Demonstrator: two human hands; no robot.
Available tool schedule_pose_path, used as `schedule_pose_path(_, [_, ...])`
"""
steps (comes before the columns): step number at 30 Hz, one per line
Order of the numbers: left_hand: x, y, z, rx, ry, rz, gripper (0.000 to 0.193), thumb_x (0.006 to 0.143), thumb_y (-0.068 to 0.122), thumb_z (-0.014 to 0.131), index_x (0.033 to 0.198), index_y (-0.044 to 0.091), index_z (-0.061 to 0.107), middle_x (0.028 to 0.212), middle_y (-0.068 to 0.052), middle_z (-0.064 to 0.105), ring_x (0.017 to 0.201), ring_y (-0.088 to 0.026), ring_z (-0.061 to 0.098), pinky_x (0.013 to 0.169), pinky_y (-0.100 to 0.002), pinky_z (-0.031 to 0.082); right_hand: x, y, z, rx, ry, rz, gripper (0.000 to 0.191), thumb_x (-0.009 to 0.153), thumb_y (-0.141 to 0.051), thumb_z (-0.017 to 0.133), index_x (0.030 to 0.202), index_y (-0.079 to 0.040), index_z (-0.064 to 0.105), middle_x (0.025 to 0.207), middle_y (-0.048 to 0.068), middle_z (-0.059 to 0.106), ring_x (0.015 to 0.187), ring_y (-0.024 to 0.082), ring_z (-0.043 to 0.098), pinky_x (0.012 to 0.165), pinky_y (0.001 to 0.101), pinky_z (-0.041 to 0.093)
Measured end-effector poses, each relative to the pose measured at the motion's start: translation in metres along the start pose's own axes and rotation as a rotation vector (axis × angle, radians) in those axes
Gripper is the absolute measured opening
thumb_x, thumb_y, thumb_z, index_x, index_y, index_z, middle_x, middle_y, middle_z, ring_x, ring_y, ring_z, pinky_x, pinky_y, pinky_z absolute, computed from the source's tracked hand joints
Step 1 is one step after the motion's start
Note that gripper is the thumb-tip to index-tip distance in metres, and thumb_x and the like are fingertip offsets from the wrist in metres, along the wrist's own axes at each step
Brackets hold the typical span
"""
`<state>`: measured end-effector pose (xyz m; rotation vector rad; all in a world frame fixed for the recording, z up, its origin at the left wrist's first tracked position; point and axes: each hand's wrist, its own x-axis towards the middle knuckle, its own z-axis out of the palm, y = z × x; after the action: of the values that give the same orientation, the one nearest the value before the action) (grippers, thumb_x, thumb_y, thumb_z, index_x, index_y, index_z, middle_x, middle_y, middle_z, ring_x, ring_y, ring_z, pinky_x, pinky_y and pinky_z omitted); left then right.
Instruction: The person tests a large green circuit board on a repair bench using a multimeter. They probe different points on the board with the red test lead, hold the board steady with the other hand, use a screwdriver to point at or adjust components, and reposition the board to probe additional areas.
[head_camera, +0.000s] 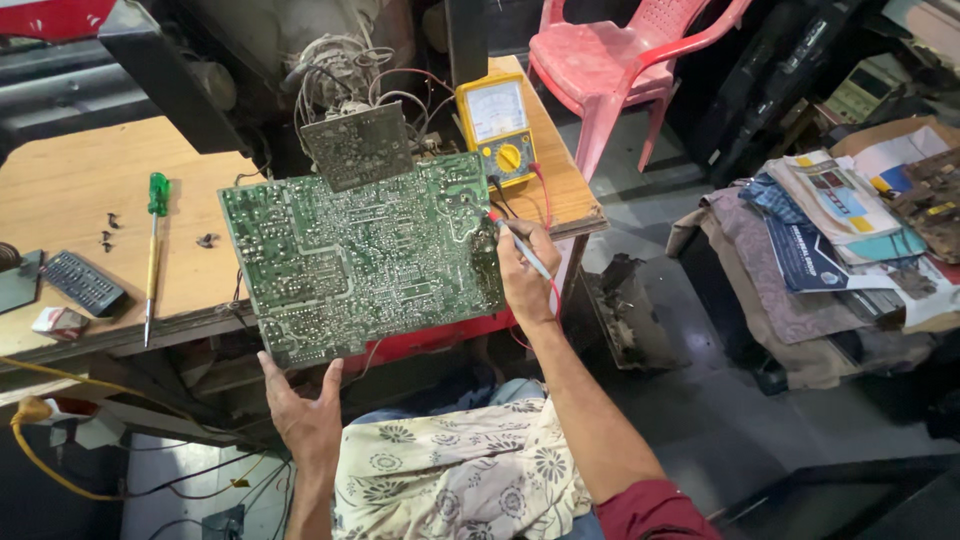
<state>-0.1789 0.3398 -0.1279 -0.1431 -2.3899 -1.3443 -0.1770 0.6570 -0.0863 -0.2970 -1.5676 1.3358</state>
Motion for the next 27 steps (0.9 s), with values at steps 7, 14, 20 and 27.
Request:
schedule_pose_path(7, [0.0070, -0.0015, -0.0022, 0.020, 0.022, 0.055, 0.098, 0.086, 0.025, 0.086, 0.158, -0.013, 0.030, 0.150, -0.034, 0.048, 0.137, -0.045, 0.051, 0.114, -0.046, 0.041, -0.0005, 0.0012, 0.0057, -0.008, 0.000, -0.004, 0.012, 0.098, -0.008, 0.069, 0.104, 0.002, 0.071, 0.089, 0.004, 0.072, 0.076, 0.007, 0.063, 0.067, 0.0233, 0.051])
schedule_pose_path(14, [0.0065, -0.0061, -0.0030, 0.029, 0.055, 0.115, 0.097, 0.087, 0.026, 0.086, 0.157, -0.013, 0.031, 0.149, -0.035, 0.048, 0.136, -0.046, 0.050, 0.114, -0.048, 0.041, 0.0000, 0.0009, 0.0052, -0.018, -0.027, 0.004, 0.014, 0.099, -0.010, 0.069, 0.107, 0.002, 0.069, 0.088, 0.004, 0.072, 0.076, 0.007, 0.065, 0.068, 0.0233, 0.053])
schedule_pose_path(20, [0.0035, -0.0031, -0.0060, 0.039, 0.044, 0.105, 0.097, 0.086, 0.027, 0.085, 0.156, -0.013, 0.032, 0.146, -0.034, 0.050, 0.134, -0.047, 0.050, 0.112, -0.049, 0.042, -0.0001, 0.0000, 0.0027, -0.003, -0.024, 0.037, 0.015, 0.099, -0.010, 0.068, 0.107, 0.002, 0.069, 0.089, 0.004, 0.074, 0.077, 0.007, 0.067, 0.068, 0.0228, 0.055])
schedule_pose_path(27, [0.0028, -0.0001, -0.0057, 0.025, 0.020, 0.081, 0.098, 0.088, 0.028, 0.084, 0.158, -0.012, 0.029, 0.147, -0.032, 0.048, 0.135, -0.046, 0.050, 0.112, -0.049, 0.041, 0.0005, -0.0022, 0.0024, 0.035, -0.032, 0.052, 0.014, 0.099, -0.010, 0.068, 0.106, 0.002, 0.069, 0.088, 0.004, 0.073, 0.076, 0.007, 0.066, 0.067, 0.0225, 0.053])
